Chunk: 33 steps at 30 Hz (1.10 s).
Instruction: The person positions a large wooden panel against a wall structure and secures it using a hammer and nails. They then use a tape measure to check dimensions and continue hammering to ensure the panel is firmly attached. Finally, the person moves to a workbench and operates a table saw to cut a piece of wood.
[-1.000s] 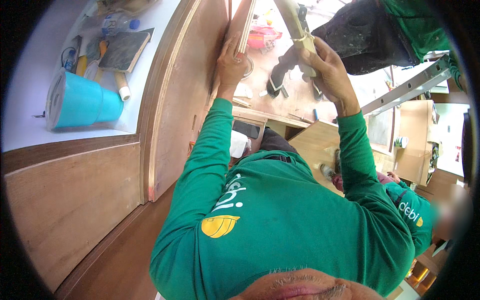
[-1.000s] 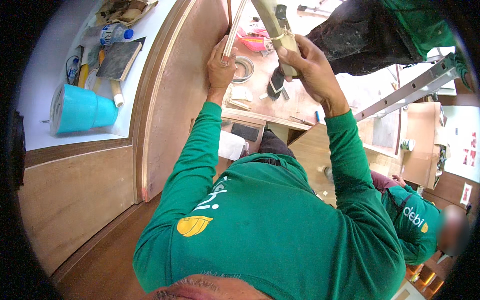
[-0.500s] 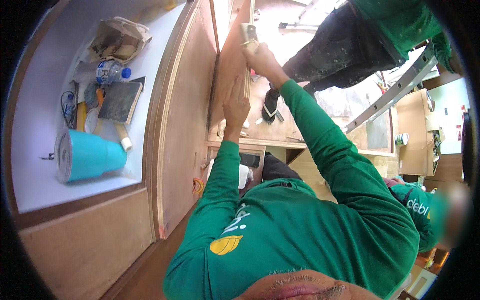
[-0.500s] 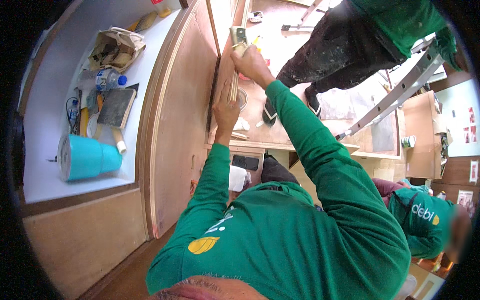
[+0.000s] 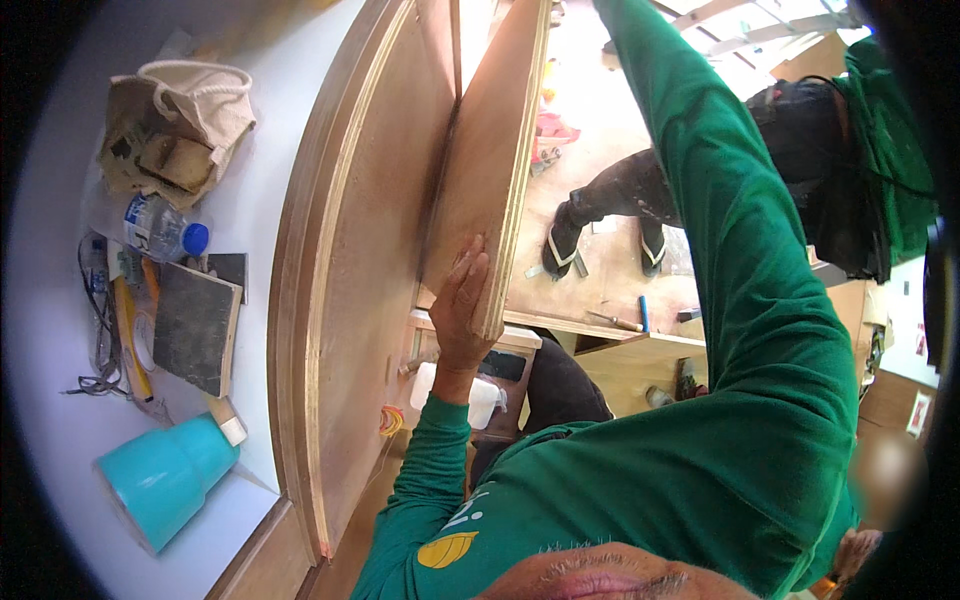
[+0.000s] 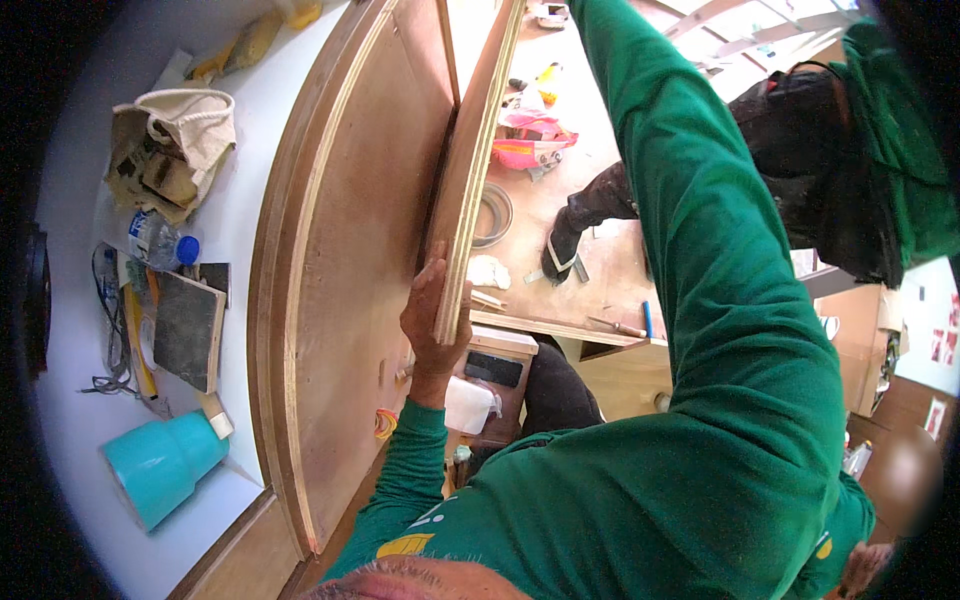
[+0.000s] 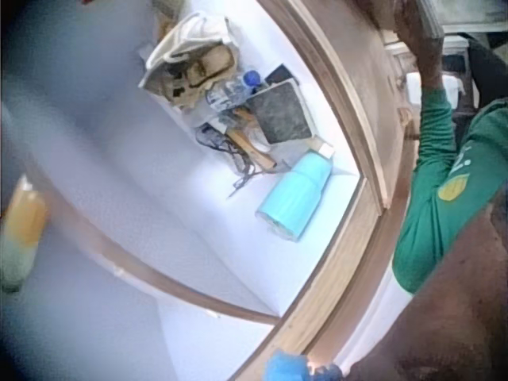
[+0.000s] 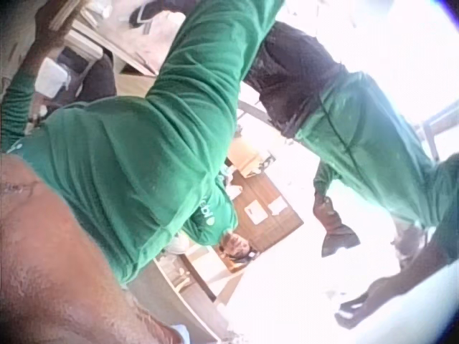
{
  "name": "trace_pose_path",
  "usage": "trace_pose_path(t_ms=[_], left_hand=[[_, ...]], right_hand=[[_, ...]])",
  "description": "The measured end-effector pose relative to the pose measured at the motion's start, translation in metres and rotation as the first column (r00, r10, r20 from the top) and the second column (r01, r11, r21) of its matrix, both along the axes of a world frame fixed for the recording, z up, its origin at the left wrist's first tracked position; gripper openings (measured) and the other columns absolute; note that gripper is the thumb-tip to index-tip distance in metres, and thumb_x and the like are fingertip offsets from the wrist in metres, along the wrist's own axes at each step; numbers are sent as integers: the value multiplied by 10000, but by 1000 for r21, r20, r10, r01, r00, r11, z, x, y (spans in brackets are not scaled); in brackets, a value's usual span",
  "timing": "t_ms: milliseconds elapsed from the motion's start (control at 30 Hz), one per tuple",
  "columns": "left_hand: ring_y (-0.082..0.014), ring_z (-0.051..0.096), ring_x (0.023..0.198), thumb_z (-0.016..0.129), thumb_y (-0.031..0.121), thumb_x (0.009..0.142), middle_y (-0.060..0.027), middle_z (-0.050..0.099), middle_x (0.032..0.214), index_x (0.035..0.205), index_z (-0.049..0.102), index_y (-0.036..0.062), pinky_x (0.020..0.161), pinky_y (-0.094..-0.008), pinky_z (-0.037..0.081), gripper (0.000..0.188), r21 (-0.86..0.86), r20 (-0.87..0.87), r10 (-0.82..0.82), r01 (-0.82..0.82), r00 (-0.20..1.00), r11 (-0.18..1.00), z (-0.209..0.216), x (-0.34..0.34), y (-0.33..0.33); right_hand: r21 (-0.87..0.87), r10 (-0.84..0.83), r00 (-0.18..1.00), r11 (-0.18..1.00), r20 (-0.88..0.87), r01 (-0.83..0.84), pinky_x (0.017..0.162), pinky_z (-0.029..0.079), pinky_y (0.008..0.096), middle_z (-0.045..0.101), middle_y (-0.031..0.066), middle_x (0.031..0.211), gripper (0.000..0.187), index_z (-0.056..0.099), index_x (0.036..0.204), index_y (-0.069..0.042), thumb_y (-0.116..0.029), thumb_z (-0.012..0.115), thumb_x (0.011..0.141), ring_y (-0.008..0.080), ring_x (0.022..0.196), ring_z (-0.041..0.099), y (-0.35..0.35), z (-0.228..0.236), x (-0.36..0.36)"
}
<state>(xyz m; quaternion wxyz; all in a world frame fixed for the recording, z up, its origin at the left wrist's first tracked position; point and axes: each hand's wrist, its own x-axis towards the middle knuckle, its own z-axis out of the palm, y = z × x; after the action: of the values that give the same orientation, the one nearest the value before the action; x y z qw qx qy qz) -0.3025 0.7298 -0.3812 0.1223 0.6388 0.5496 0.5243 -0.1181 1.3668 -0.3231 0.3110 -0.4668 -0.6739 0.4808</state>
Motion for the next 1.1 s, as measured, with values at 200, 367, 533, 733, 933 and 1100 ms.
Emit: trace_pose_path(t_ms=[200, 367, 533, 733, 933, 1100], left_hand=[[-377, 701, 1184, 700, 122, 991, -229, 686, 1323, 1358, 613, 1, 975, -446, 602, 395, 119, 46, -16, 10, 999, 993, 1, -6, 13], [-387, 697, 1172, 743, 32, 933, -231, 685, 1305, 1383, 606, -14, 988, -459, 587, 473, 129, -55, 52, -45, 997, 991, 20, -13, 5], [-388, 686, 1182, 761, 17, 913, -210, 697, 1294, 1375, 630, -8, 1010, -458, 574, 482, 143, 45, 17, -23, 999, 989, 15, 0, 16], [-393, 605, 1334, 613, -144, 655, -214, 624, 1447, 1463, 594, 37, 1146, -456, 474, 828, 79, 128, -64, 54, 990, 995, 5, -1, 12], [-407, 647, 1267, 701, -23, 898, -240, 648, 1391, 1410, 591, -33, 1051, -448, 559, 524, 149, -121, -28, 46, 992, 988, 15, 7, 13], [-407, 663, 1252, 701, 68, 978, -242, 651, 1382, 1460, 538, 27, 1000, -451, 600, 511, 170, -115, -17, 36, 993, 985, 12, -2, 10]], right_hand=[[19, -78, 994, 997, 73, 77, 436, 346, 331, 502, 19, 653, 458, 599, 873, -140, -561, 539, 1041, 133, 503, 430, 34, 13, 21], [2, 52, 990, 999, 135, -52, 422, 337, 333, 520, 43, 657, 457, 589, 861, -107, -527, 536, 1032, 145, 482, 420, -53, 17, -19], [81, -229, 974, 970, 6, 227, 540, 465, 363, 571, 58, 731, 505, 578, 963, -79, -575, 512, 1029, 180, 591, 519, -159, 5, -15], [73, -316, 921, 949, 228, 308, 576, 616, 369, 722, 155, 752, 430, 699, 865, 74, -351, 672, 922, 261, 676, 749, -356, 84, -48], [116, -302, 950, 949, 82, 292, 555, 496, 390, 586, 73, 757, 471, 593, 937, -62, -516, 531, 1047, 181, 641, 558, -168, 43, 1], [-26, -149, 989, 989, -16, 149, 485, 394, 352, 485, 5, 671, 423, 590, 844, -116, -486, 564, 1048, 147, 532, 431, -4, 14, 10]])
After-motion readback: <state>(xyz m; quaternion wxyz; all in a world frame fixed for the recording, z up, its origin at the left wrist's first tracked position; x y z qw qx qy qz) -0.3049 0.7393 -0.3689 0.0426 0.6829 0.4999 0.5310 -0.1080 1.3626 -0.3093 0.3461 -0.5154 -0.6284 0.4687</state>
